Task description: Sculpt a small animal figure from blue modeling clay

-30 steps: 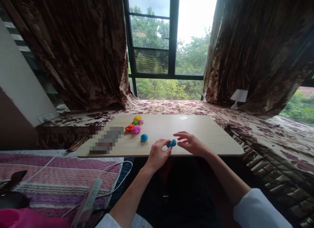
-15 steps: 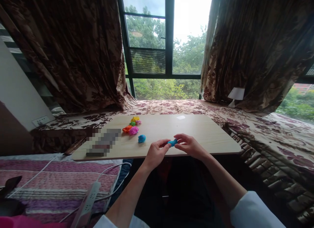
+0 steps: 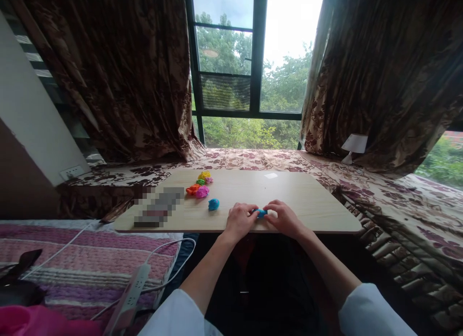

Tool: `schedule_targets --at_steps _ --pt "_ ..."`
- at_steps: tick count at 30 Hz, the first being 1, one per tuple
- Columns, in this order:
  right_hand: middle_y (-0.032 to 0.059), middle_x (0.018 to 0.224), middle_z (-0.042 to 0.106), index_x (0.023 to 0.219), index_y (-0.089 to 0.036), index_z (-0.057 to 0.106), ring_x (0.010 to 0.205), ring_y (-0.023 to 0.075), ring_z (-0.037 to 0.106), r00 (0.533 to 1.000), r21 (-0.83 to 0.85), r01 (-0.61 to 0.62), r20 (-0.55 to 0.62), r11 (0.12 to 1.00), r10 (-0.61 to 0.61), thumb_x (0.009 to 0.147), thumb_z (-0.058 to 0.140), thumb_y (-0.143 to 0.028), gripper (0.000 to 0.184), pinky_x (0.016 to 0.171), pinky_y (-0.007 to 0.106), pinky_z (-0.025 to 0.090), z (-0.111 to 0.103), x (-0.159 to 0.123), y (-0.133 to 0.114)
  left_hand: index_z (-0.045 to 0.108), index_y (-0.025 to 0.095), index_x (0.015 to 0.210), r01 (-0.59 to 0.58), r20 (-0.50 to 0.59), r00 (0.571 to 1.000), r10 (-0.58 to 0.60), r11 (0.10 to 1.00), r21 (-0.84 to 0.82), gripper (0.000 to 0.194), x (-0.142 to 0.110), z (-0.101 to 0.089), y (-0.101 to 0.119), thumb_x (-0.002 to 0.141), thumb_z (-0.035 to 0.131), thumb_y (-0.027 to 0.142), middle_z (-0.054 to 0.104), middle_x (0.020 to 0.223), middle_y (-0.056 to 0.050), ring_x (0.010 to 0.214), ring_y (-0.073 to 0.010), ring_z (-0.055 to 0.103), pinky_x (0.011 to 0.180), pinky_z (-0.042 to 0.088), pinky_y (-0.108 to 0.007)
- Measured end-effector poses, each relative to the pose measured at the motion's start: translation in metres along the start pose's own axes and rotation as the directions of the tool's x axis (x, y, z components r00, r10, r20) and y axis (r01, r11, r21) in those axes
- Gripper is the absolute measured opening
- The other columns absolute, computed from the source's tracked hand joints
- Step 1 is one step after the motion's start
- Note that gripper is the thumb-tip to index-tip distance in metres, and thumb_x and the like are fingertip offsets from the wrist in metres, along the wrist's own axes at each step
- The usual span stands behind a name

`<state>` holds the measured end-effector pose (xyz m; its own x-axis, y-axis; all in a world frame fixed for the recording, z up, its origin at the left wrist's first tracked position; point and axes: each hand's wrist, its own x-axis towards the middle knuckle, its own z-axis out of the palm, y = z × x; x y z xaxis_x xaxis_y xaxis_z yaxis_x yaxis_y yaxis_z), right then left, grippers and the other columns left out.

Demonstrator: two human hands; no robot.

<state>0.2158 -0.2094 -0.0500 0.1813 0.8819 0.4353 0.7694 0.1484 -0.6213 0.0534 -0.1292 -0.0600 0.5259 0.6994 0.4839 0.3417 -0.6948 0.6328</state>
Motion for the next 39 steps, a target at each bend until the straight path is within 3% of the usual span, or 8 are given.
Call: schedule_targets --at_steps 4,10,14,18,20,29,33,39 --pt "0.0077 0.118 0.057 0.113 -0.018 0.057 0.105 0.0206 0.056 0.995 -0.093 -0.052 -0.094 0.994 0.043 0.09 0.051 -0.028 0.025 0.09 0.043 0.044 0.007 0.034 -0.01 0.072 0.024 0.09 0.0 -0.016 1.0 0.001 0.998 0.055 0.021 0.001 0.005 -0.007 0.074 0.062 0.031 0.07 0.081 -0.004 0.083 -0.0202 0.061 0.079 0.044 -0.032" --pt "0.0078 0.118 0.056 0.115 -0.017 0.055 0.1 0.0201 0.058 0.978 -0.264 -0.198 -0.111 0.944 0.174 0.09 0.052 -0.03 0.028 0.084 0.041 0.049 0.052 0.069 -0.024 0.068 0.021 0.096 -0.005 -0.075 0.997 0.016 0.99 0.139 0.022 -0.006 -0.001 -0.011 0.078 0.058 0.029 0.071 0.082 -0.004 0.075 -0.018 0.062 0.073 0.046 -0.031" --pt "0.0091 0.128 0.05 0.12 -0.018 0.051 0.112 0.0248 0.051 0.976 -0.368 -0.215 -0.093 0.905 0.194 0.09 0.052 -0.033 0.034 0.094 0.049 0.041 0.065 0.052 -0.025 0.066 0.02 0.095 -0.009 -0.16 0.986 0.047 0.974 0.225 0.023 -0.032 -0.018 -0.015 0.085 0.046 0.023 0.068 0.098 -0.008 0.096 -0.0216 0.059 0.085 0.044 -0.036" --pt "0.0072 0.14 0.041 0.127 -0.024 0.048 0.134 0.0253 0.025 0.99 -0.431 -0.126 -0.001 0.893 0.139 0.095 0.037 -0.04 0.037 0.108 0.05 0.015 0.067 0.021 -0.034 0.064 0.02 0.105 -0.032 -0.188 0.977 0.097 0.946 0.323 0.028 -0.062 -0.024 -0.018 0.088 0.042 0.023 0.064 0.11 -0.009 0.107 -0.0249 0.054 0.097 0.037 -0.045" --pt "0.0061 0.142 0.039 0.127 -0.026 0.049 0.137 0.0234 0.018 0.992 -0.45 -0.098 0.03 0.888 0.125 0.096 0.032 -0.04 0.038 0.11 0.047 0.009 0.067 0.012 -0.038 0.061 0.02 0.112 -0.056 -0.185 0.974 0.133 0.927 0.371 0.031 -0.072 -0.021 -0.018 0.088 0.042 0.023 0.061 0.117 -0.01 0.113 -0.0258 0.051 0.102 0.032 -0.047" --pt "0.0094 0.137 0.042 0.123 -0.019 0.05 0.127 0.029 0.036 0.981 -0.492 -0.182 -0.031 0.851 0.191 0.09 0.048 -0.04 0.039 0.103 0.055 0.024 0.064 0.053 -0.037 0.056 0.018 0.12 -0.123 -0.16 0.959 0.233 0.853 0.506 0.035 -0.076 -0.019 -0.022 0.089 0.04 0.022 0.059 0.121 -0.01 0.115 -0.0262 0.051 0.102 0.033 -0.048" --pt "0.01 0.141 0.04 0.126 -0.023 0.05 0.135 0.0278 0.023 0.989 -0.507 -0.117 0.015 0.854 0.144 0.096 0.028 -0.042 0.042 0.106 0.053 0.016 0.064 0.028 -0.043 0.055 0.017 0.121 -0.122 -0.151 0.961 0.231 0.846 0.519 0.036 -0.076 -0.019 -0.024 0.089 0.039 0.022 0.058 0.123 -0.011 0.116 -0.0264 0.05 0.103 0.032 -0.049" --pt "0.0061 0.143 0.039 0.123 -0.028 0.052 0.138 0.0242 0.015 0.991 -0.513 -0.024 0.104 0.858 0.09 0.095 0.027 -0.042 0.04 0.107 0.049 0.006 0.066 0.0 -0.042 0.051 0.017 0.125 -0.13 -0.102 0.971 0.214 0.843 0.522 0.041 -0.08 -0.02 -0.026 0.085 0.046 0.024 0.055 0.127 -0.01 0.12 -0.027 0.046 0.106 0.029 -0.048"
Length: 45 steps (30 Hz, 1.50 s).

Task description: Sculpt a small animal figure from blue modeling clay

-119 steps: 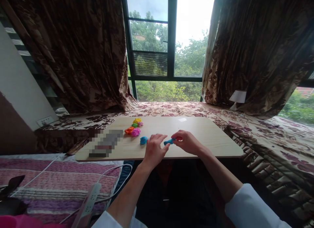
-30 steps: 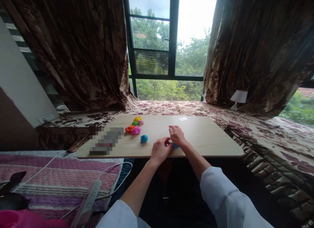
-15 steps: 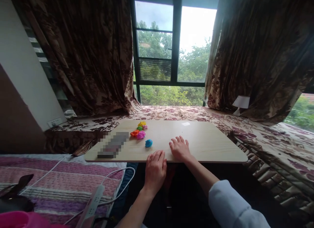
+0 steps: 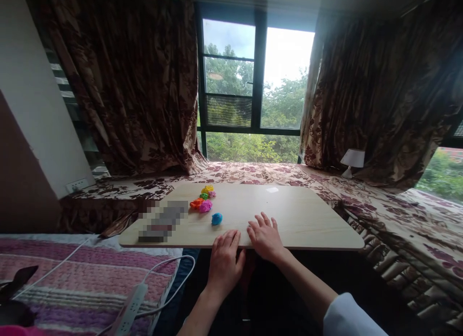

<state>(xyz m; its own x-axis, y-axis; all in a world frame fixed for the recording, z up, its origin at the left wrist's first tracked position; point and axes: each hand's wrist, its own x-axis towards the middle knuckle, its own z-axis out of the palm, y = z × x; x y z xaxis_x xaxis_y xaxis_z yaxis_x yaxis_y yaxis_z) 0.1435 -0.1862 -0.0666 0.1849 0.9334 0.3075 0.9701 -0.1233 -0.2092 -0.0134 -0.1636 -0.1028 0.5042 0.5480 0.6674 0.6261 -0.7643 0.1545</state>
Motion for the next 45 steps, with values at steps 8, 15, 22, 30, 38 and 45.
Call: schedule_targets --at_steps 8,15,22,30,38,45 --pt "0.0143 0.141 0.039 0.124 -0.018 0.052 0.134 0.0315 0.024 0.994 0.02 -0.108 -0.001 0.994 0.108 0.095 0.027 -0.043 0.045 0.101 0.058 0.017 0.0 0.051 0.007 0.045 0.017 0.13 -0.033 0.042 0.999 0.032 0.999 0.026 0.049 0.001 -0.003 -0.002 0.082 0.047 0.016 0.052 0.131 -0.01 0.122 -0.0258 0.043 0.106 0.029 -0.046" --pt "0.0072 0.144 0.037 0.128 -0.026 0.048 0.138 0.0237 0.014 0.999 -0.014 0.035 0.006 0.999 -0.035 0.095 0.021 -0.046 0.047 0.108 0.047 0.006 -0.005 -0.013 -0.005 0.047 0.017 0.129 -0.015 0.043 0.999 0.014 1.0 0.009 0.047 -0.001 -0.001 -0.003 0.082 0.047 0.016 0.052 0.132 -0.01 0.124 -0.0257 0.042 0.107 0.027 -0.047" --pt "0.0132 0.144 0.036 0.127 -0.021 0.05 0.137 0.0291 0.017 0.999 -0.005 -0.044 0.027 0.999 0.044 0.095 0.023 -0.043 0.047 0.104 0.054 0.009 -0.004 0.025 0.0 0.045 0.016 0.13 -0.034 0.044 0.998 0.033 0.999 0.022 0.047 -0.001 -0.003 -0.002 0.082 0.045 0.015 0.052 0.131 -0.01 0.124 -0.0252 0.042 0.107 0.028 -0.046" --pt "0.0118 0.145 0.035 0.13 -0.024 0.046 0.137 0.0274 0.017 0.998 -0.005 -0.017 0.054 1.0 0.018 0.095 0.023 -0.046 0.048 0.105 0.053 0.01 -0.007 0.015 -0.001 0.045 0.017 0.13 -0.04 0.036 0.999 0.04 0.999 0.008 0.048 -0.001 0.001 -0.004 0.082 0.045 0.014 0.052 0.132 -0.011 0.123 -0.0264 0.042 0.106 0.029 -0.048" --pt "0.0122 0.142 0.039 0.127 -0.022 0.05 0.137 0.0289 0.019 1.0 0.027 0.011 0.025 1.0 -0.011 0.095 0.029 -0.043 0.044 0.106 0.054 0.008 -0.005 0.009 -0.003 0.045 0.018 0.13 -0.029 0.043 0.999 0.028 0.999 0.016 0.047 -0.001 -0.003 -0.002 0.083 0.045 0.015 0.051 0.132 -0.009 0.124 -0.0257 0.042 0.107 0.028 -0.046" --pt "0.009 0.133 0.046 0.12 -0.018 0.053 0.121 0.027 0.044 0.997 0.103 -0.042 -0.057 0.994 0.048 0.089 0.052 -0.036 0.035 0.1 0.053 0.032 -0.013 0.054 0.006 0.043 0.018 0.132 -0.05 0.033 0.998 0.05 0.999 0.003 0.048 -0.001 -0.003 -0.004 0.084 0.043 0.013 0.051 0.132 -0.009 0.123 -0.0258 0.042 0.106 0.029 -0.048"
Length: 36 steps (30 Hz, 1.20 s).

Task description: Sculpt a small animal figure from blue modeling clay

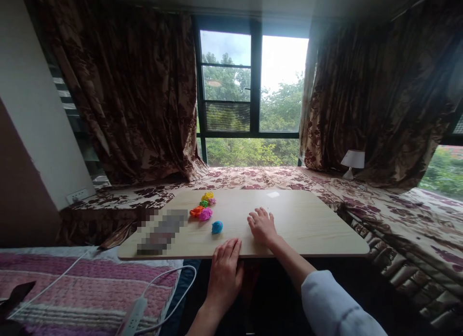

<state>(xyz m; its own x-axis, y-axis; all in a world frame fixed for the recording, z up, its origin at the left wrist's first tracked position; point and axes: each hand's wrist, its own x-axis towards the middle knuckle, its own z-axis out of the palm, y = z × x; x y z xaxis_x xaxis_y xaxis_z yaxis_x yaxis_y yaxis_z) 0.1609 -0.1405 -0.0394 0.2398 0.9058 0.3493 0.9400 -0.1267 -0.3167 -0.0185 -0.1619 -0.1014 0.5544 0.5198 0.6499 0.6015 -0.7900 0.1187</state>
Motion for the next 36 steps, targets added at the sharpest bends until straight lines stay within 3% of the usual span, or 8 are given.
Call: schedule_targets --at_steps 3,7,14,20,24,27,31,36 --pt "0.007 0.122 0.056 0.108 -0.018 0.06 0.11 0.0215 0.053 0.997 0.051 0.074 0.03 0.996 -0.076 0.091 0.049 -0.033 0.025 0.096 0.045 0.038 -0.009 -0.014 0.011 0.044 0.018 0.131 0.01 -0.01 1.0 -0.01 0.999 -0.046 0.048 -0.001 0.001 -0.001 0.084 0.043 0.013 0.052 0.131 -0.01 0.124 -0.0263 0.042 0.106 0.028 -0.049" --pt "0.0022 0.111 0.064 0.097 -0.026 0.069 0.103 0.0176 0.057 0.985 0.138 0.152 0.057 0.979 -0.162 0.091 0.046 -0.033 0.025 0.094 0.033 0.039 -0.019 -0.044 0.033 0.045 0.019 0.13 0.04 -0.007 0.999 -0.041 0.995 -0.088 0.047 -0.001 0.0 0.0 0.083 0.044 0.015 0.052 0.131 -0.01 0.124 -0.0264 0.042 0.108 0.026 -0.048" --pt "0.0042 0.108 0.065 0.098 -0.027 0.071 0.104 0.0214 0.056 0.984 0.288 0.177 -0.037 0.941 -0.173 0.084 0.054 -0.036 0.023 0.093 0.033 0.04 -0.02 -0.07 0.047 0.049 0.021 0.126 0.07 -0.028 0.997 -0.076 0.982 -0.175 0.047 0.001 -0.005 0.0 0.08 0.05 0.016 0.054 0.129 -0.01 0.122 -0.0272 0.045 0.106 0.029 -0.05" --pt "0.0046 0.098 0.067 0.096 -0.024 0.069 0.094 0.0212 0.059 0.983 0.448 0.183 -0.082 0.875 -0.163 0.08 0.06 -0.035 0.022 0.088 0.034 0.043 -0.019 -0.076 0.051 0.051 0.017 0.123 0.154 -0.045 0.983 -0.177 0.934 -0.323 0.04 0.024 -0.006 0.0 0.083 0.049 0.024 0.057 0.122 -0.011 0.116 -0.0251 0.05 0.099 0.039 -0.045" --pt "0.0049 0.089 0.069 0.098 -0.02 0.068 0.08 0.0191 0.062 0.988 0.565 0.152 -0.086 0.811 -0.125 0.081 0.058 -0.035 0.025 0.075 0.032 0.049 -0.011 -0.07 0.052 0.053 0.024 0.122 0.113 -0.006 0.992 -0.129 0.891 -0.44 0.042 0.049 -0.001 0.008 0.079 0.055 0.022 0.062 0.116 -0.006 0.11 -0.022 0.054 0.095 0.043 -0.041" --pt "0.0049 0.085 0.069 0.097 -0.018 0.068 0.075 0.0179 0.062 0.991 0.651 0.133 -0.086 0.747 -0.101 0.08 0.059 -0.037 0.027 0.069 0.03 0.051 -0.004 -0.061 0.052 0.061 0.024 0.11 0.099 0.011 0.994 -0.109 0.854 -0.511 0.033 0.061 0.006 0.012 0.078 0.058 0.02 0.067 0.103 -0.004 0.101 -0.0203 0.058 0.091 0.046 -0.039" --pt "0.0051 0.091 0.07 0.109 -0.016 0.062 0.08 0.0182 0.064 0.992 0.747 0.124 -0.086 0.653 -0.089 0.076 0.063 -0.034 0.037 0.072 0.032 0.052 0.001 -0.056 0.055 0.064 0.023 0.103 0.119 0.017 0.991 -0.133 0.813 -0.569 0.024 0.066 0.013 0.009 0.08 0.057 0.025 0.067 0.097 -0.003 0.098 -0.0192 0.059 0.09 0.047 -0.038" --pt "0.0057 0.092 0.07 0.102 -0.016 0.064 0.082 0.018 0.064 0.994 0.811 0.108 -0.086 0.575 -0.066 0.077 0.062 -0.032 0.031 0.076 0.033 0.052 0.0 -0.058 0.06 0.063 0.023 0.109 0.15 0.051 0.987 -0.15 0.779 -0.608 0.031 0.064 0.02 0.005 0.078 0.059 0.026 0.066 0.096 -0.003 0.096 -0.0184 0.059 0.091 0.046 -0.037"
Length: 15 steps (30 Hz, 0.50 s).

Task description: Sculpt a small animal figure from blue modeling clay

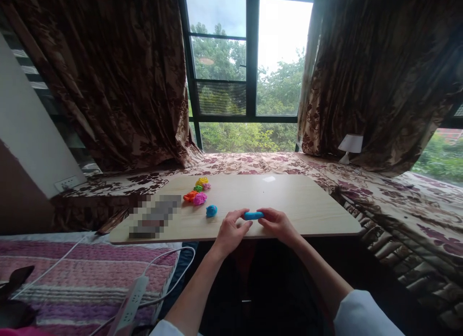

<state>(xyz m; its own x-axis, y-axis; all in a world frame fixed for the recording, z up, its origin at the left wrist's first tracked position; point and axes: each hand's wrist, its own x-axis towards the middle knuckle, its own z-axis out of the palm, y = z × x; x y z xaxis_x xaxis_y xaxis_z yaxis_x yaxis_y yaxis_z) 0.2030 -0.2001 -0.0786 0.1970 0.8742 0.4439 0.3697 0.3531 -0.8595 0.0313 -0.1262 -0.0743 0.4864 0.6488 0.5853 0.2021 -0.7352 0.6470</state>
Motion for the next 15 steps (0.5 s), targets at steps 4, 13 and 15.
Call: schedule_targets --at_steps 4,13,15 --pt "0.0043 0.091 0.07 0.105 -0.017 0.064 0.08 0.0172 0.064 1.0 0.041 -0.014 -0.005 0.999 0.015 0.075 0.064 -0.032 0.034 0.075 0.033 0.052 -0.001 -0.001 0.001 0.063 0.022 0.11 0.028 0.022 0.999 -0.027 0.999 -0.027 0.031 -0.002 0.003 -0.001 0.079 0.058 0.026 0.067 0.096 -0.004 0.096 -0.0187 0.06 0.089 0.047 -0.036" --pt "0.0039 0.093 0.067 0.103 -0.013 0.06 0.082 0.0158 0.064 0.999 0.078 -0.037 0.023 0.996 0.035 0.084 0.062 -0.028 0.025 0.075 0.035 0.053 -0.004 -0.001 0.004 0.066 0.021 0.105 0.066 0.034 0.997 -0.063 0.995 -0.076 0.03 -0.002 -0.001 0.008 0.077 0.06 0.028 0.069 0.095 -0.004 0.097 -0.0189 0.06 0.088 0.047 -0.034" --pt "0.004 0.095 0.065 0.105 -0.013 0.059 0.081 0.0154 0.064 0.999 0.079 -0.036 0.038 0.996 0.033 0.087 0.058 -0.028 0.023 0.073 0.035 0.053 -0.004 -0.001 0.005 0.068 0.022 0.099 0.062 0.03 0.998 -0.06 0.994 -0.085 0.025 -0.001 -0.002 0.009 0.077 0.06 0.029 0.07 0.092 -0.003 0.097 -0.0193 0.06 0.089 0.046 -0.035"
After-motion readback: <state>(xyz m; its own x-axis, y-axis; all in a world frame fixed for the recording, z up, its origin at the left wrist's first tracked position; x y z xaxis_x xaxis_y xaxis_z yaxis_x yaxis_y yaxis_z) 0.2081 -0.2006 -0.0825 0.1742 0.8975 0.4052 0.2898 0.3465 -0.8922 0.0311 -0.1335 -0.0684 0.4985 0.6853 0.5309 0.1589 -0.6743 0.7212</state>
